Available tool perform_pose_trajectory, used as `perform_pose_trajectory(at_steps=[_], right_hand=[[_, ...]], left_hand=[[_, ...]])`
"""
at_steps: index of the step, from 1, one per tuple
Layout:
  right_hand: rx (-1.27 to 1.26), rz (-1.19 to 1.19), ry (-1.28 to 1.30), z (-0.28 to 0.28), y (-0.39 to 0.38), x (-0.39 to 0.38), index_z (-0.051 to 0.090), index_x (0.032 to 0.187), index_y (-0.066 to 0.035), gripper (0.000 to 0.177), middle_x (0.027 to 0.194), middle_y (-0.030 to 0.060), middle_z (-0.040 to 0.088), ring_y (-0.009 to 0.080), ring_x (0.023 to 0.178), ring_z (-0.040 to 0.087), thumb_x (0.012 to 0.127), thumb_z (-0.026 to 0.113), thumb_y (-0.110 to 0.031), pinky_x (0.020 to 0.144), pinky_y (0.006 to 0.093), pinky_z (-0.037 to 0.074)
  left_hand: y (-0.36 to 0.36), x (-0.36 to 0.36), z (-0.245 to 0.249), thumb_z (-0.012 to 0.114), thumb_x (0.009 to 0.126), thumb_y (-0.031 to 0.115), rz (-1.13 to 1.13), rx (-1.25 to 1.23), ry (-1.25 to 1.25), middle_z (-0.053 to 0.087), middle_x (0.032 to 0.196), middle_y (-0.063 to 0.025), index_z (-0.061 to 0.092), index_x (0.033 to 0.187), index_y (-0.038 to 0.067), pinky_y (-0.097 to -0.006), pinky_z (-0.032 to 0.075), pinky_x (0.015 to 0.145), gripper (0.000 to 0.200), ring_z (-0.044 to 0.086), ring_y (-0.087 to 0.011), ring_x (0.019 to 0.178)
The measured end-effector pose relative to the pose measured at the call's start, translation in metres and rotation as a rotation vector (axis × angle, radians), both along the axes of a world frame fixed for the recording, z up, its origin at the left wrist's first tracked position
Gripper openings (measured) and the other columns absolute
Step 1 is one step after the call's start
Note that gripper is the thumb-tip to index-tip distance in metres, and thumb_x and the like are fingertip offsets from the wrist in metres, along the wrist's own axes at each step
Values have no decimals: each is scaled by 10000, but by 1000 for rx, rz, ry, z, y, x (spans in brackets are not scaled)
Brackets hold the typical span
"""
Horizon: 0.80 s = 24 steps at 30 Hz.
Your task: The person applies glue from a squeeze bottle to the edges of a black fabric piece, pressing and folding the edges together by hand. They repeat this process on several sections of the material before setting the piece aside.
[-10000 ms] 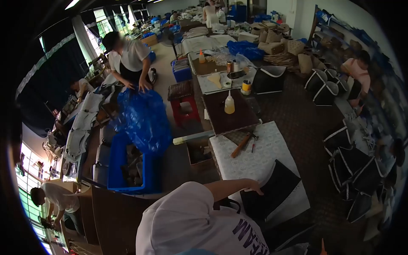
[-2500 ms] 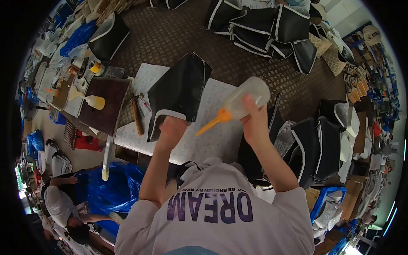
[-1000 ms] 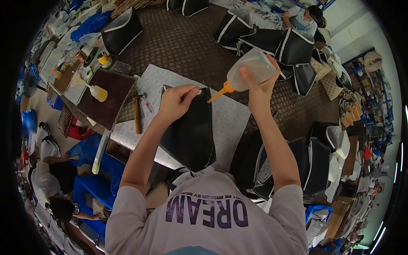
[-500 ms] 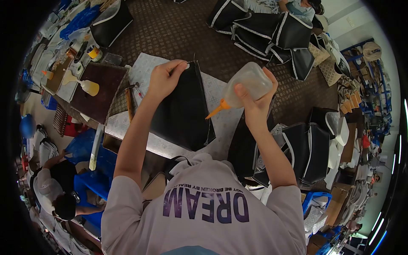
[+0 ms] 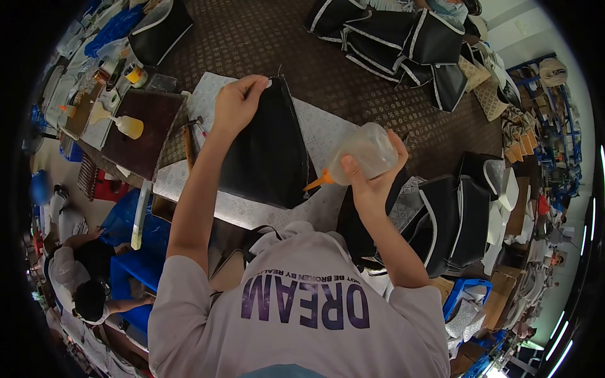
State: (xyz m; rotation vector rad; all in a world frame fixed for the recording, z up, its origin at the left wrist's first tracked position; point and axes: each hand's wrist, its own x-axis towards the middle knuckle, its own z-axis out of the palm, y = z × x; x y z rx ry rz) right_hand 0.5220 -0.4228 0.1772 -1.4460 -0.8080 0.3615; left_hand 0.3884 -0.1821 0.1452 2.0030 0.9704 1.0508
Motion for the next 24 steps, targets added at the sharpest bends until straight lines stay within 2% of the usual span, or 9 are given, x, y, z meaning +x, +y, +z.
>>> perform_pose_trajectory(at_steps=[5, 9, 12, 15, 17, 18, 19, 21, 24], right_hand=[[74, 143, -258, 8, -12, -13, 197, 1345, -70, 886, 1239, 140, 365, 212, 1074, 497, 719, 813, -184, 910, 349, 440], [155, 259, -718, 4, -19, -7, 179, 1349, -68, 933, 1212, 128, 380, 214, 1025, 526, 679, 825, -133, 828, 339, 472], [160, 98, -436, -14, -32, 18, 152, 1361, -91, 962, 1268, 136, 362, 267, 1076, 546, 697, 829, -257, 889, 387, 498], [188, 26, 242, 7, -40, 41, 290, 1357, -58, 818, 1202, 149, 494, 322, 1111, 545, 759, 771, -340, 914, 451, 488], [229, -77, 338, -1, -49, 63, 327, 1362, -60, 714, 1202, 134, 516, 305, 1135, 526, 824, 706, -336, 949, 458, 457], [245, -134, 351, -8, -52, 74, 299, 1382, -68, 702, 1237, 126, 492, 293, 1157, 509, 850, 681, -323, 961, 457, 447], [254, -259, 416, -9, -52, 77, 314, 1368, -74, 667, 1246, 115, 478, 275, 1165, 498, 860, 669, -319, 958, 455, 447], [241, -401, 533, -8, -51, 81, 331, 1357, -83, 615, 1259, 103, 452, 262, 1191, 468, 880, 646, -308, 957, 458, 444], [276, -464, 614, 0, -43, 76, 307, 1372, -97, 618, 1250, 110, 442, 276, 1184, 466, 891, 630, -310, 956, 468, 446]], left_hand=[[-4, 6, -1, 613, 869, 293, 107, 92, 29, 636, 624, -69, 708, 846, 124, -345, 479, 530, 196, 611, -238, 535], [-5, 13, 0, 608, 873, 289, 206, 121, 116, 639, 631, -84, 692, 867, 105, -356, 491, 539, 202, 629, -261, 563], [-1, 8, 3, 604, 879, 306, 246, 105, 158, 659, 714, -111, 658, 965, 77, -375, 501, 568, 251, 645, -287, 626], [13, -12, -2, 640, 848, 390, 185, 20, 130, 671, 913, -181, 576, 1107, 14, -403, 508, 675, 461, 647, -358, 800], [21, -31, -26, 698, 789, 432, -15, -2, 192, 668, 903, -198, 587, 1078, -29, -386, 492, 730, 556, 651, -322, 848], [-6, -46, 18, 726, 745, 471, -283, -339, 212, 653, 839, -183, 602, 1018, -65, -366, 473, 722, 615, 631, -240, 807], [-4, -58, 8, 714, 743, 496, -518, -485, 496, 632, 783, -158, 630, 922, -69, -374, 450, 672, 598, 589, -188, 736], [-10, -65, -2, 646, 784, 550, -905, -416, 1218, 577, 691, -121, 595, 729, -55, -409, 383, 592, 609, 544, -220, 651], [-15, -65, -59, 549, 868, 541, -831, -486, 1038, 437, 583, -95, 516, 669, -75, -427, 325, 559, 648, 446, -221, 549]])
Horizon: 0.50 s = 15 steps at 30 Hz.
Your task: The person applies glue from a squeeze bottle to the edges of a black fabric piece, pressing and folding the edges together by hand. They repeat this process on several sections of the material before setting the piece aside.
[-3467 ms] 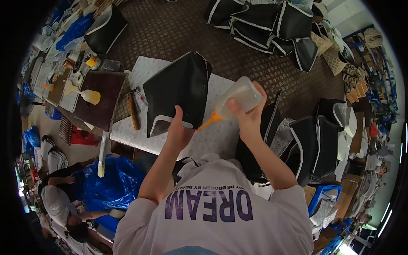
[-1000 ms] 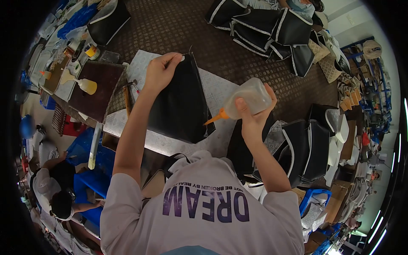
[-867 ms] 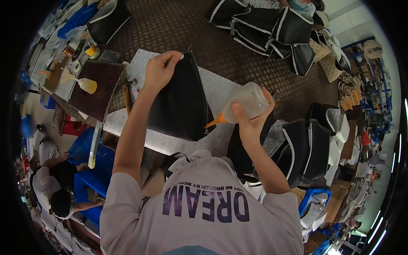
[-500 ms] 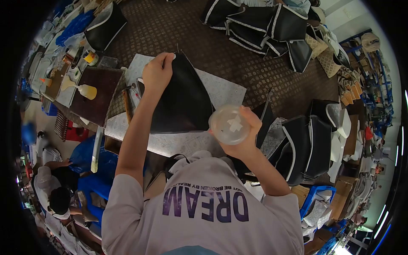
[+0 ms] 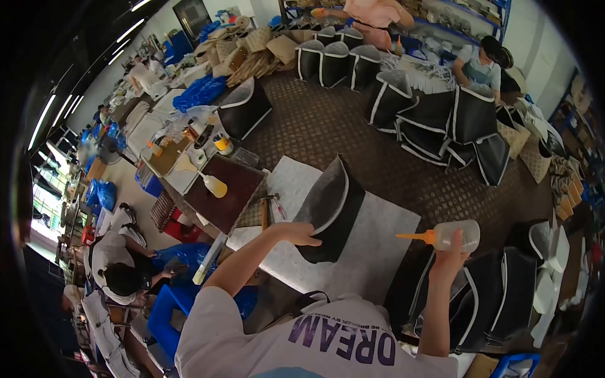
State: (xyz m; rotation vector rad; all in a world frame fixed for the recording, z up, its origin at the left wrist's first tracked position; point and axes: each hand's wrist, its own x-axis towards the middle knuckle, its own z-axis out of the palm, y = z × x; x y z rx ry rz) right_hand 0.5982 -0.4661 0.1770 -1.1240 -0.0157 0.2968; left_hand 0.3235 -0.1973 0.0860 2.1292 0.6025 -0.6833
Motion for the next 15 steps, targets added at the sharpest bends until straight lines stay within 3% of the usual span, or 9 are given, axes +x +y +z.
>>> perform_pose_trajectory(at_steps=[3, 4, 6, 8, 10, 12, 14, 15], right_hand=[[57, 118, 17, -11, -5, 20, 227, 1417, -112, 700, 1307, 113, 389, 289, 1194, 449, 897, 585, -414, 992, 473, 419], [85, 178, 15, -11, -6, 25, 202, 1434, -116, 733, 1337, 112, 368, 296, 1220, 429, 895, 574, -446, 1022, 476, 400], [120, 64, -21, 2, -2, 25, 261, 1390, -101, 682, 1265, 109, 418, 278, 1153, 477, 892, 582, -439, 956, 457, 436], [206, 1, -69, 7, -8, 35, 330, 1332, -91, 591, 1165, 105, 481, 265, 1061, 545, 901, 585, -405, 872, 442, 483], [256, -36, -93, 20, -11, 37, 343, 1320, -103, 585, 1161, 91, 483, 251, 1054, 557, 886, 610, -390, 829, 417, 521], [291, -39, -132, 18, -16, 42, 345, 1316, -108, 582, 1160, 86, 484, 246, 1055, 560, 880, 623, -374, 810, 408, 538], [285, -101, -159, 26, -12, 37, 341, 1313, -114, 590, 1165, 83, 482, 245, 1073, 549, 869, 642, -360, 820, 410, 538], [272, -124, -155, 26, -10, 36, 337, 1317, -117, 596, 1174, 84, 479, 247, 1080, 546, 867, 646, -358, 826, 413, 536]], left_hand=[[8, 26, 49, 514, 896, 527, 24, -16, 50, 434, 606, -102, 518, 664, -63, -426, 309, 559, 635, 428, -203, 547], [0, 26, 72, 516, 896, 526, 189, 11, -36, 547, 753, -125, 574, 822, -52, -421, 378, 616, 586, 524, -206, 680], [-4, 26, 94, 530, 892, 514, 507, -10, -158, 580, 934, -157, 543, 1017, -65, -411, 422, 724, 593, 563, -244, 849], [7, 29, 86, 534, 887, 515, 816, -162, -271, 509, 1276, -219, 366, 1323, -75, -393, 409, 951, 753, 512, -325, 1158], [33, 20, 40, 541, 879, 501, 937, -765, -632, 555, 1250, -200, 493, 1267, -46, -418, 400, 991, 672, 527, -339, 1160], [13, 20, 34, 476, 915, 425, 1093, -1458, -996, 634, 1113, -196, 591, 1138, -52, -433, 450, 945, 539, 592, -352, 1054], [2, 30, 22, 452, 908, 404, 1186, -1601, -1234, 629, 1119, -203, 595, 1117, -54, -442, 453, 946, 523, 585, -365, 1059], [-5, 33, 19, 474, 888, 371, 955, -1850, -1366, 630, 1112, -210, 602, 1096, -54, -443, 423, 983, 490, 582, -362, 1061]])
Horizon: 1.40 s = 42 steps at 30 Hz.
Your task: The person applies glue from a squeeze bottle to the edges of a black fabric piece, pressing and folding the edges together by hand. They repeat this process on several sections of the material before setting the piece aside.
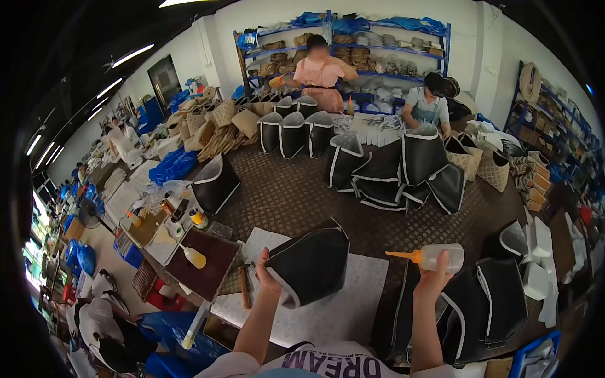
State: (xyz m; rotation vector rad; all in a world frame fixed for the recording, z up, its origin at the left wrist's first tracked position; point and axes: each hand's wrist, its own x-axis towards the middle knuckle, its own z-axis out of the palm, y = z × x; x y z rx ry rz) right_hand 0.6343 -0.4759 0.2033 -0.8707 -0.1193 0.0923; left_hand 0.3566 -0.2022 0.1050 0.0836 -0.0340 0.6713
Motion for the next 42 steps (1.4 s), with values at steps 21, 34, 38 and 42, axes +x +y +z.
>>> perform_pose_trajectory(at_steps=[21, 34, 38, 42], right_hand=[[-348, 218, -390, -5, 116, 34, 196, 1343, -80, 873, 1257, 123, 395, 221, 1154, 452, 728, 805, -193, 961, 366, 408], [-476, 267, -462, -48, 133, 47, 224, 1329, -94, 834, 1230, 138, 422, 234, 1118, 482, 728, 796, -178, 926, 373, 440], [-488, 272, -465, -54, 134, 48, 227, 1324, -87, 820, 1215, 133, 436, 228, 1109, 488, 732, 791, -153, 922, 369, 441], [-490, 229, -381, -67, 130, 53, 240, 1305, -75, 792, 1200, 135, 448, 226, 1090, 501, 732, 785, -120, 913, 365, 447]], left_hand=[[-135, 27, -11, 589, 893, 434, -214, -16, 860, 554, 1245, -45, 448, 1288, 29, -306, 422, 955, 583, 524, -176, 1146], [-143, 21, -33, 674, 783, 562, -341, 17, 1020, 499, 871, 13, 529, 1040, 46, -262, 420, 746, 594, 478, -94, 791], [-144, 19, -42, 674, 775, 576, -343, -4, 1033, 473, 824, 15, 535, 987, 56, -260, 415, 698, 578, 466, -90, 770], [-148, 22, -39, 670, 773, 584, -333, -18, 994, 467, 792, 24, 540, 948, 72, -252, 406, 672, 557, 462, -77, 758]])
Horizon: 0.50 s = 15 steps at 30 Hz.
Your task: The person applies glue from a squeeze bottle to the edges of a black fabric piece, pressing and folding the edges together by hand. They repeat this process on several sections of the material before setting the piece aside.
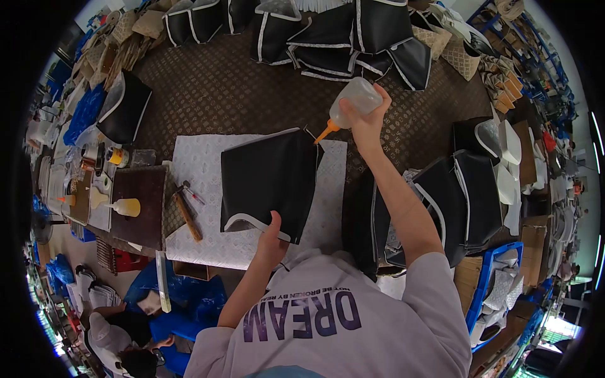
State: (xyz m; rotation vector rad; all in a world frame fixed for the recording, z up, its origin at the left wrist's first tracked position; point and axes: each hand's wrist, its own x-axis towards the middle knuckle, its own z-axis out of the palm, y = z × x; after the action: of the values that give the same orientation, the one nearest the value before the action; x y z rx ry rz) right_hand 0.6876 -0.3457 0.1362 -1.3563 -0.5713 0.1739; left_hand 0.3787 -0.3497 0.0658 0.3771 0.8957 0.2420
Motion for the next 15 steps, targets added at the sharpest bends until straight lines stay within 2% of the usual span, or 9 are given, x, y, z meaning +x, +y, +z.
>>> perform_pose_trajectory(at_steps=[6, 15], right_hand=[[-127, -47, 184, 10, -9, -6, 254, 1274, -60, 758, 1180, 147, 463, 226, 1076, 512, 730, 780, -102, 873, 361, 471], [-110, -4, 183, 24, -32, -33, 245, 1284, -60, 772, 1177, 134, 469, 223, 1078, 512, 729, 780, -104, 876, 363, 471]], left_hand=[[-1, 7, 5, 653, 778, 602, -30, 18, 28, 470, 777, 36, 549, 927, 90, -231, 389, 693, 543, 454, -67, 745], [3, 23, 14, 585, 844, 570, -28, -19, -84, 573, 984, 9, 558, 1113, 45, -248, 405, 881, 590, 529, -111, 899]])
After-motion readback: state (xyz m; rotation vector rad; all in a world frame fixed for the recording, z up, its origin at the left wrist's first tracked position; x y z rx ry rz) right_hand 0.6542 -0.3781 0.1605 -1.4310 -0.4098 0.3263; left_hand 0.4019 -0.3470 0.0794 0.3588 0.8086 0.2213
